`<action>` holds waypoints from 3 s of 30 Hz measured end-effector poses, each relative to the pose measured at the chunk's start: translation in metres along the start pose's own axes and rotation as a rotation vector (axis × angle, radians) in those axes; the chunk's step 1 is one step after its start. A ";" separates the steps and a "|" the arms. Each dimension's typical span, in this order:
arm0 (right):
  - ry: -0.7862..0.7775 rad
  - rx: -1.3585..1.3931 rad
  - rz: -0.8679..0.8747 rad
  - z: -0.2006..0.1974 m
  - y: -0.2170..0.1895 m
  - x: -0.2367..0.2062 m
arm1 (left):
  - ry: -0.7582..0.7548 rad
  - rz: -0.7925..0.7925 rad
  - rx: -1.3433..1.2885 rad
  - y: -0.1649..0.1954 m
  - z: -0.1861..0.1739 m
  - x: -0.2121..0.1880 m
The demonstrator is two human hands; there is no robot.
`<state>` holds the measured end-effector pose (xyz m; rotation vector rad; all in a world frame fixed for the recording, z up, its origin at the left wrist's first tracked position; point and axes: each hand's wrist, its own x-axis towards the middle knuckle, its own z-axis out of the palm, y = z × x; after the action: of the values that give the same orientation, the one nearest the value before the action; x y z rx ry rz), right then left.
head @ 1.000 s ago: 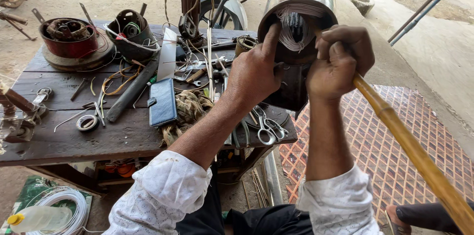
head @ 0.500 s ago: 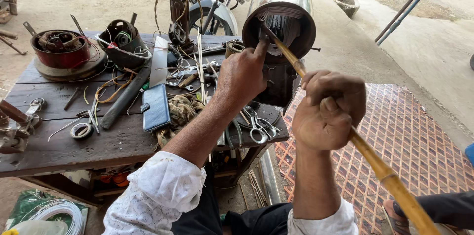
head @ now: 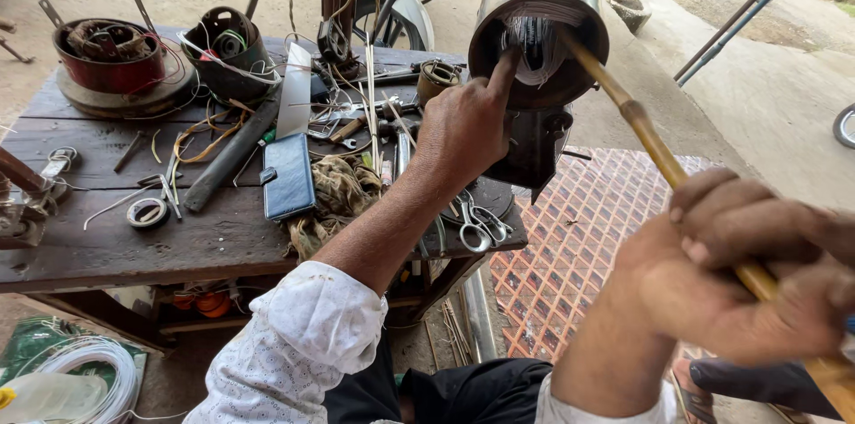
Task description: The person sits on the ground at a cluttered workbench and winds wire into a cylindrical metal housing, using a long bamboo stick to push and guide the wire coils inside while steadying the cylinder with the other hand. They repeatedly adjust the wire bundle inside the cylinder and finally set the assembly down on the bench.
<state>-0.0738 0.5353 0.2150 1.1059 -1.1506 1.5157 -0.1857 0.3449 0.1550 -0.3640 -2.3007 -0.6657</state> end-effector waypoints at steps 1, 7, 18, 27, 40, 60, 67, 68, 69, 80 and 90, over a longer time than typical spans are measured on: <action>-0.044 -0.027 -0.025 -0.001 0.005 0.004 | 0.029 -0.009 -0.048 0.001 0.000 -0.001; -0.242 -0.127 -0.075 -0.011 0.010 0.017 | 0.229 -0.124 -0.422 0.004 0.008 -0.004; -0.390 -0.171 -0.056 -0.031 -0.002 0.019 | 0.166 -0.117 -0.370 -0.027 0.019 0.011; -0.267 -0.146 -0.044 -0.022 -0.004 0.022 | 0.024 0.192 -0.024 -0.044 0.011 0.068; -0.151 0.101 0.187 -0.018 0.076 0.047 | 0.380 0.536 0.161 -0.010 -0.030 0.096; -0.136 0.076 0.183 0.006 0.108 0.044 | 0.206 -0.042 -0.025 0.021 0.011 0.019; -0.084 0.110 0.166 0.004 0.101 0.038 | 0.210 -0.049 -0.063 0.012 0.015 0.018; -0.080 0.115 0.184 0.005 0.101 0.038 | 0.215 -0.044 -0.084 0.011 0.015 0.018; -0.074 0.120 0.199 0.006 0.102 0.038 | 0.220 -0.041 -0.105 0.010 0.015 0.017; -0.017 0.033 0.263 0.010 0.117 0.046 | 0.183 0.003 -0.135 0.008 0.013 0.014; -0.114 0.166 0.255 0.005 0.059 0.032 | 0.081 0.000 -0.039 0.009 0.012 0.017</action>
<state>-0.1369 0.5260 0.2370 1.2048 -1.3012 1.7903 -0.2003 0.3598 0.1628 -0.3496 -2.2139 -0.7136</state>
